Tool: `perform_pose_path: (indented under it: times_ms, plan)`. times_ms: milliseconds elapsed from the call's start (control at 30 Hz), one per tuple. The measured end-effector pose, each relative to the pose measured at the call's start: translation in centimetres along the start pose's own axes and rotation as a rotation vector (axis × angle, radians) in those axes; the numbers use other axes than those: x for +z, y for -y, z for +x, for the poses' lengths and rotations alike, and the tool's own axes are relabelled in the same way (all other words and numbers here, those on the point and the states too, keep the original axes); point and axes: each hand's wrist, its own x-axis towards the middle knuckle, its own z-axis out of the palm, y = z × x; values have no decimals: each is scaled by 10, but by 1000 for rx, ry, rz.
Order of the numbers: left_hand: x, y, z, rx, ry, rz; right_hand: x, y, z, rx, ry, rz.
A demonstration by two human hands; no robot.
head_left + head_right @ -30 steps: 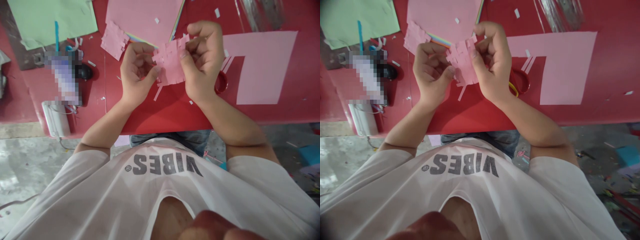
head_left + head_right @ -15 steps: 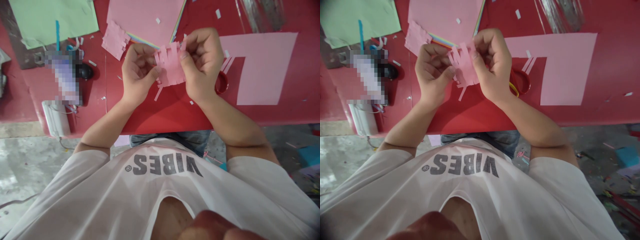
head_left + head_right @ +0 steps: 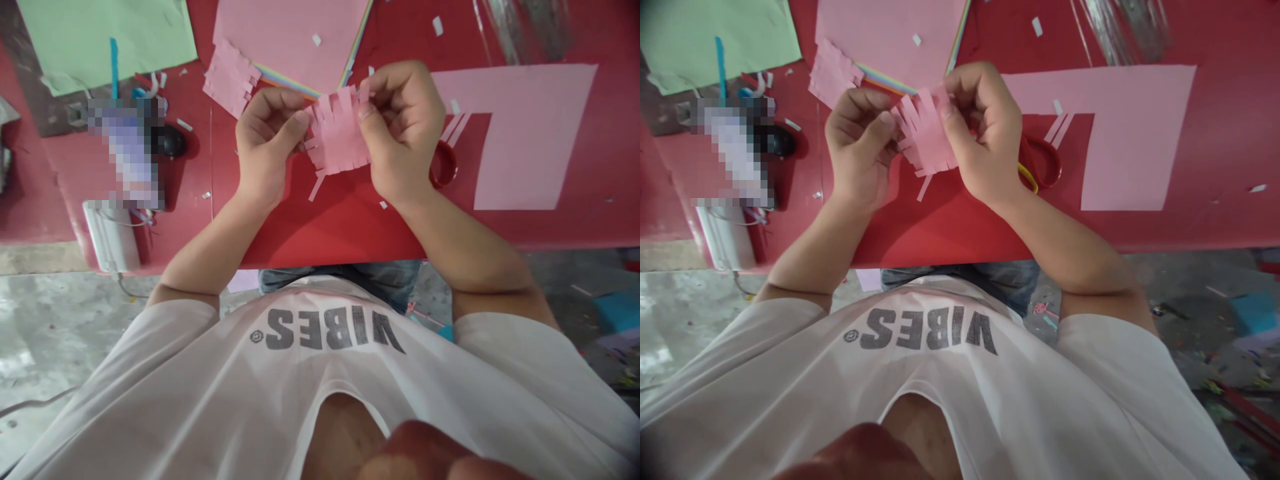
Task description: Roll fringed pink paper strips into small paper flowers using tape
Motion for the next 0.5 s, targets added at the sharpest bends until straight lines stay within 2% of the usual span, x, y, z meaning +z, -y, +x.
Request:
perform_pose_path:
  times_ms: [100,233,400,500]
  plan:
    - [-1,-2,-1,90,8,68,0,-1,0,12,-4,-6]
    - [1,-10,-4,173,-35,174,1,-12,0,-36,-26,-67]
    - [3,-19,-7,185,-54,313,1,-12,0,-9,-41,-110]
    - [2,-17,-7,187,-32,318,0,-10,0,-12,-36,-94]
